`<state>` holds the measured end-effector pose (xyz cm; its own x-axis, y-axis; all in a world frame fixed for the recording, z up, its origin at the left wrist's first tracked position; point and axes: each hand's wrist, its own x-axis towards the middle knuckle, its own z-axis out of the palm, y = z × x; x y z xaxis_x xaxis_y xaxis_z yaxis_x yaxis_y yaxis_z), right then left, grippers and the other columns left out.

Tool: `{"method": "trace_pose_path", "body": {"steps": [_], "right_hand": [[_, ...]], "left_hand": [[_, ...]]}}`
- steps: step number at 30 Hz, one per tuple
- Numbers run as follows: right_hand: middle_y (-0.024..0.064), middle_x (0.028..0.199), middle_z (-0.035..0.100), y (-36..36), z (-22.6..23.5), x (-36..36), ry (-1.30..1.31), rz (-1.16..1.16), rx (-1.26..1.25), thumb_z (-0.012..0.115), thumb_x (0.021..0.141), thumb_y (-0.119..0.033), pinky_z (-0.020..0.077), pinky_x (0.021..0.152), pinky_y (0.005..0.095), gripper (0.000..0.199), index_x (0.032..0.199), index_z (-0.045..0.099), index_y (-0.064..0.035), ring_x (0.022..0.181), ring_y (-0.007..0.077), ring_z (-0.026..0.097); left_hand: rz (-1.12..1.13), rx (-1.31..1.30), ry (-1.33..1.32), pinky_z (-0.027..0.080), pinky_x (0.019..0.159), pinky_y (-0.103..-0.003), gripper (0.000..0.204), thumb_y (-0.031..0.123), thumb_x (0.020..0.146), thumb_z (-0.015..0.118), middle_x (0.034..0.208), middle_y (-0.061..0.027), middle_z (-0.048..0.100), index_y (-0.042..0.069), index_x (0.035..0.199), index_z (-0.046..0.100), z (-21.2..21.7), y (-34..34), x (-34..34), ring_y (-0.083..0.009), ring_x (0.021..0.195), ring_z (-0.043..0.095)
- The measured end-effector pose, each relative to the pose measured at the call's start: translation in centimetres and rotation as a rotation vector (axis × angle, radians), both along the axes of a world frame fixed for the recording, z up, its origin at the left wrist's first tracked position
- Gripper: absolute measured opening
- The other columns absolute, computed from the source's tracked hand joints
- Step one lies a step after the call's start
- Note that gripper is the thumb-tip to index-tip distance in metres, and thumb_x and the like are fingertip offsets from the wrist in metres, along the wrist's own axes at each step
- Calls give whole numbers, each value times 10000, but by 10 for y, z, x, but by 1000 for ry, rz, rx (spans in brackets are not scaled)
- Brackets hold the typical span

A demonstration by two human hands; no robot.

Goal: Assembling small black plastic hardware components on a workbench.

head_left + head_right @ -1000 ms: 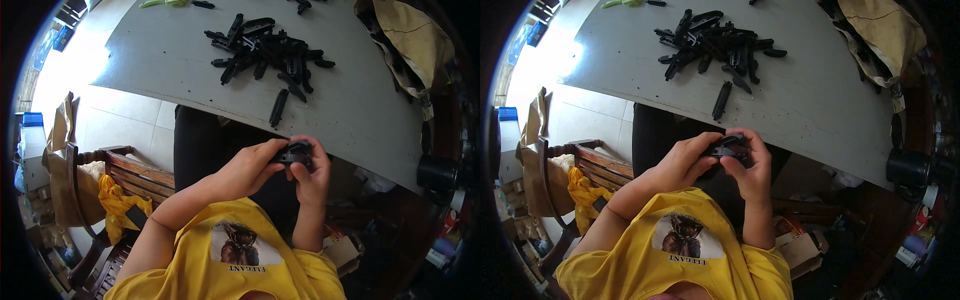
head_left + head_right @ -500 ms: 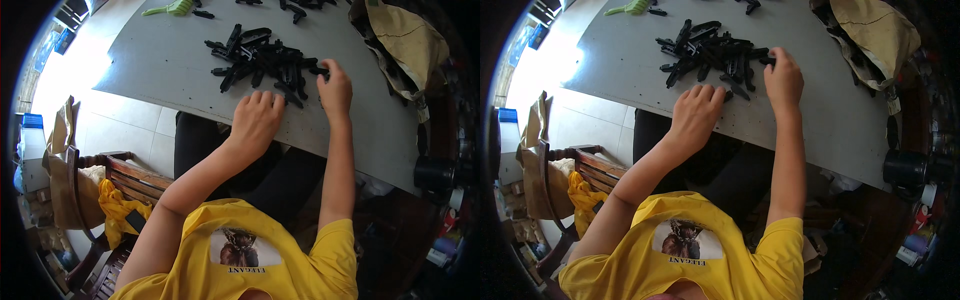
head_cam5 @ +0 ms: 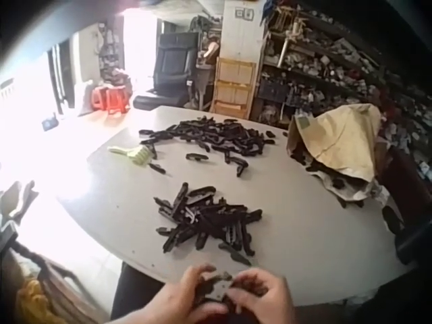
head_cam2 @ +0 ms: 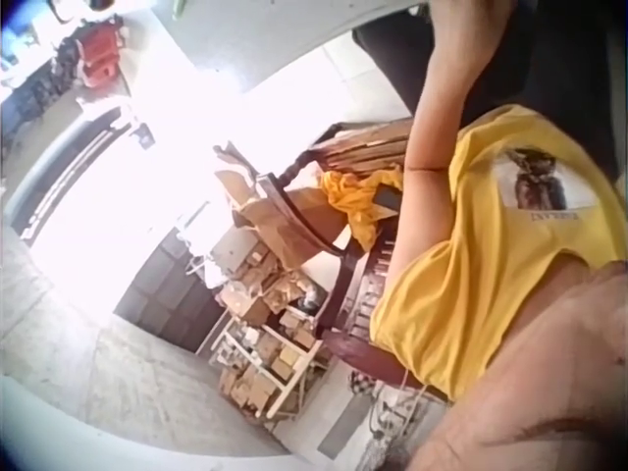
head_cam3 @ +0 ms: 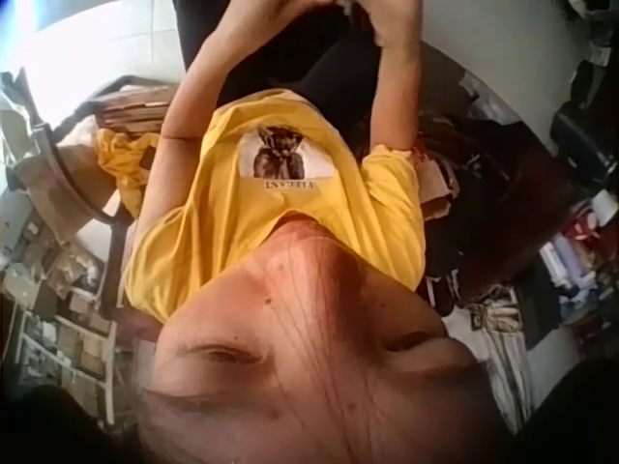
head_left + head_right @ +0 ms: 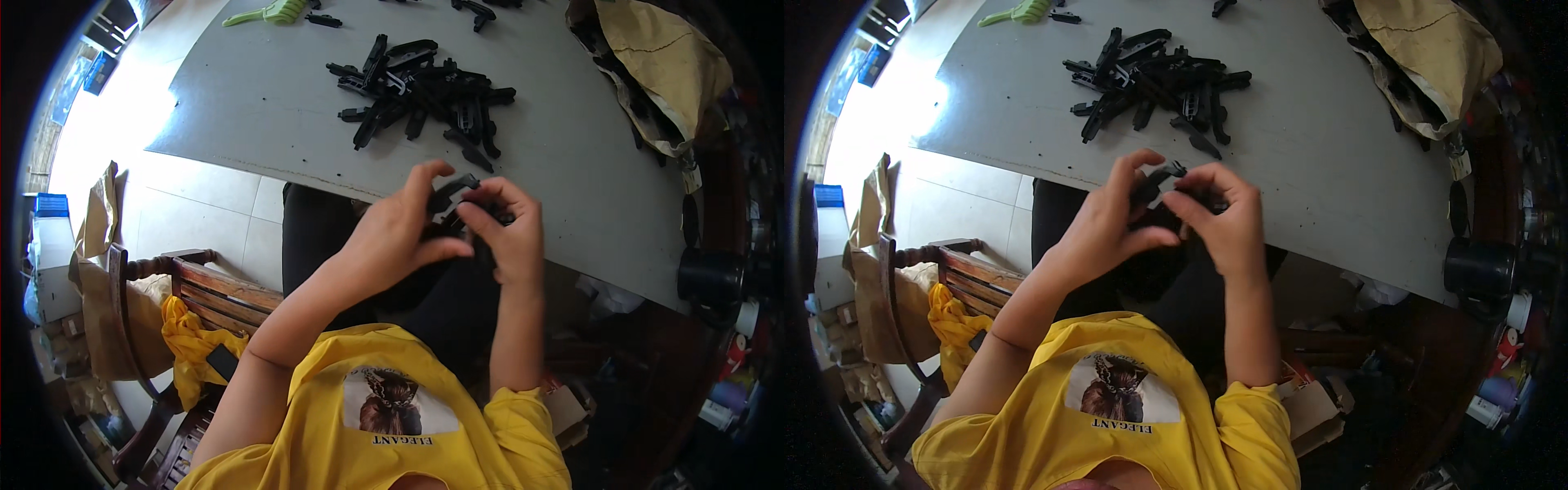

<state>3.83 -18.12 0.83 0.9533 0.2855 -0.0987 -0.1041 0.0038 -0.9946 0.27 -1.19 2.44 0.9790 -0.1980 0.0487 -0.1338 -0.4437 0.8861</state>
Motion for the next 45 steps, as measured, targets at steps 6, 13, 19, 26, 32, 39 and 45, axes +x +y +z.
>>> {"method": "trace_pose_path", "body": {"steps": [6, 13, 19, 26, 32, 39, 45], "right_hand": [[33, 717, 582, 3, -1, -12, -11, 18, 197, 698, 786, -74, 429, 484, 215, 173, 863, 563, 4, 574, 96, 538], [47, 756, 580, 6, -5, -30, -169, -95, 110, 729, 778, -119, 434, 500, 209, 220, 840, 557, 2, 551, 96, 536], [26, 746, 569, 6, 4, -32, -2, -80, 187, 765, 758, -219, 426, 506, 192, 346, 911, 545, -1, 560, 85, 534], [-4, 783, 565, -8, -24, -39, -142, 234, -166, 682, 831, -219, 374, 570, 163, 247, 933, 579, -19, 652, 34, 492], [23, 891, 596, -6, -8, 62, -590, -212, -431, 543, 886, -93, 414, 624, 213, 141, 981, 610, -12, 703, 71, 506], [48, 917, 588, -27, -46, 157, -793, -120, -794, 591, 836, -57, 444, 644, 242, 199, 1030, 602, -17, 684, 105, 520], [60, 966, 578, -34, -26, 123, -464, -35, -787, 577, 846, -58, 445, 636, 244, 309, 1155, 569, -46, 670, 85, 505]], "left_hand": [[-35, 99, -169, 483, 681, -422, 482, 194, 846, 622, 937, -250, 587, -47, 1187, 381, -14, 1, -6, -423, 845, 580], [-67, 105, -261, 478, 683, -427, 465, 144, 864, 590, 951, -266, 577, -65, 1212, 362, -19, 0, -12, -444, 849, 571], [-231, -66, -86, 460, 650, -431, 302, 110, 867, 574, 861, -236, 587, -22, 1085, 412, -14, 7, -18, -446, 783, 562], [-287, 208, -156, 468, 675, -389, 251, 236, 828, 631, 834, -152, 582, 19, 927, 554, -21, 28, -25, -352, 781, 576], [422, 547, -503, 475, 666, -376, 317, 204, 788, 673, 912, -110, 513, 53, 998, 490, -26, 55, 32, -283, 855, 551], [419, 584, -214, 467, 644, -444, 217, 129, 840, 565, 871, -161, 560, 37, 993, 442, -40, 56, 53, -380, 756, 578], [441, 393, -213, 446, 642, -470, 202, 134, 889, 503, 833, -209, 602, 18, 1041, 438, -40, 71, 28, -416, 755, 570]]}}
